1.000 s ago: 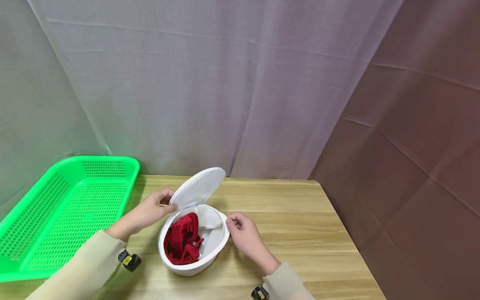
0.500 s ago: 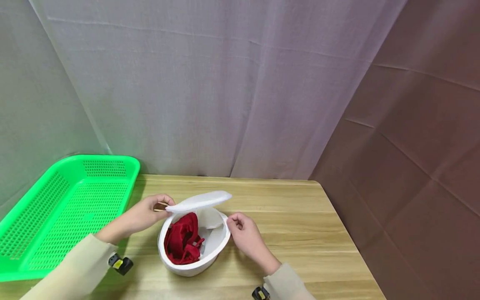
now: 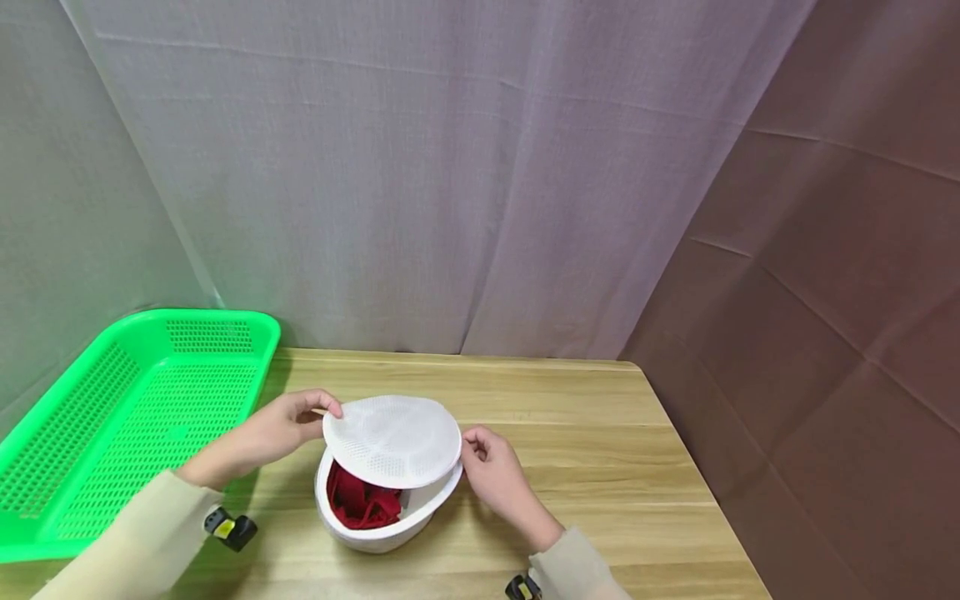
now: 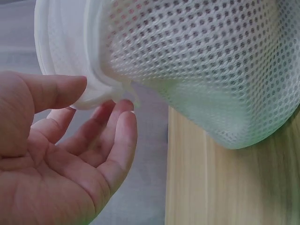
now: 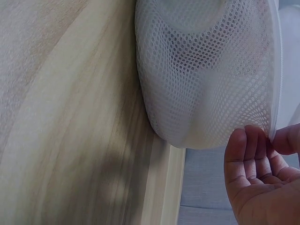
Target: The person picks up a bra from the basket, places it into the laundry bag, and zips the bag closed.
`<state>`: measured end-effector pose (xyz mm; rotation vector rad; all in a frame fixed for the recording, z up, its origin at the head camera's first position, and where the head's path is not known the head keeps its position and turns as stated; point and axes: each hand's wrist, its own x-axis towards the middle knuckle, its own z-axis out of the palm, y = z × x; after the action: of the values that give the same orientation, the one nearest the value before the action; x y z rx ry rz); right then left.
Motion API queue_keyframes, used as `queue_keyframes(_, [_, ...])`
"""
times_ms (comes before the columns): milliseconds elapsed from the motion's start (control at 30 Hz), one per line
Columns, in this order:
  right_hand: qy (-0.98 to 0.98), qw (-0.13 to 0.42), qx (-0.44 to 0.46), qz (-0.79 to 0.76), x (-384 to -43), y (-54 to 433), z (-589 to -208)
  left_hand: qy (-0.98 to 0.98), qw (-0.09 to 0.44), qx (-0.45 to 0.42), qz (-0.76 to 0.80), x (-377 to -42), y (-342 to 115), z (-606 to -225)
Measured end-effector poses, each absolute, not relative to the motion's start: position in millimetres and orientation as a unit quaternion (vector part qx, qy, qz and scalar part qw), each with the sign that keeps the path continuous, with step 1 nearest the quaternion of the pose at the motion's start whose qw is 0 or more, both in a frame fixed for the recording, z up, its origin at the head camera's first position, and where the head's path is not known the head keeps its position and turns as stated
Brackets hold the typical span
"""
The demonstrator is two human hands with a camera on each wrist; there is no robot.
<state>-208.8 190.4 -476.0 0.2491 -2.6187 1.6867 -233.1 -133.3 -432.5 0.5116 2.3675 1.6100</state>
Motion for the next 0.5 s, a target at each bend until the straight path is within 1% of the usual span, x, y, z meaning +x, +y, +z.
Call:
queue_keyframes(300, [-0.846,0.01,0.089,0.525,-205.8,193.3,-476.4,0.772,0.165,0.173,0.589,-234.1,-148.4,-430.7])
queue_keyframes(500, [-0.843,0.018,0.098,0.529,-206.2,195.1,-479.1,0.722,0.208,0.179,0.635,-232.3,-155.9,-429.7])
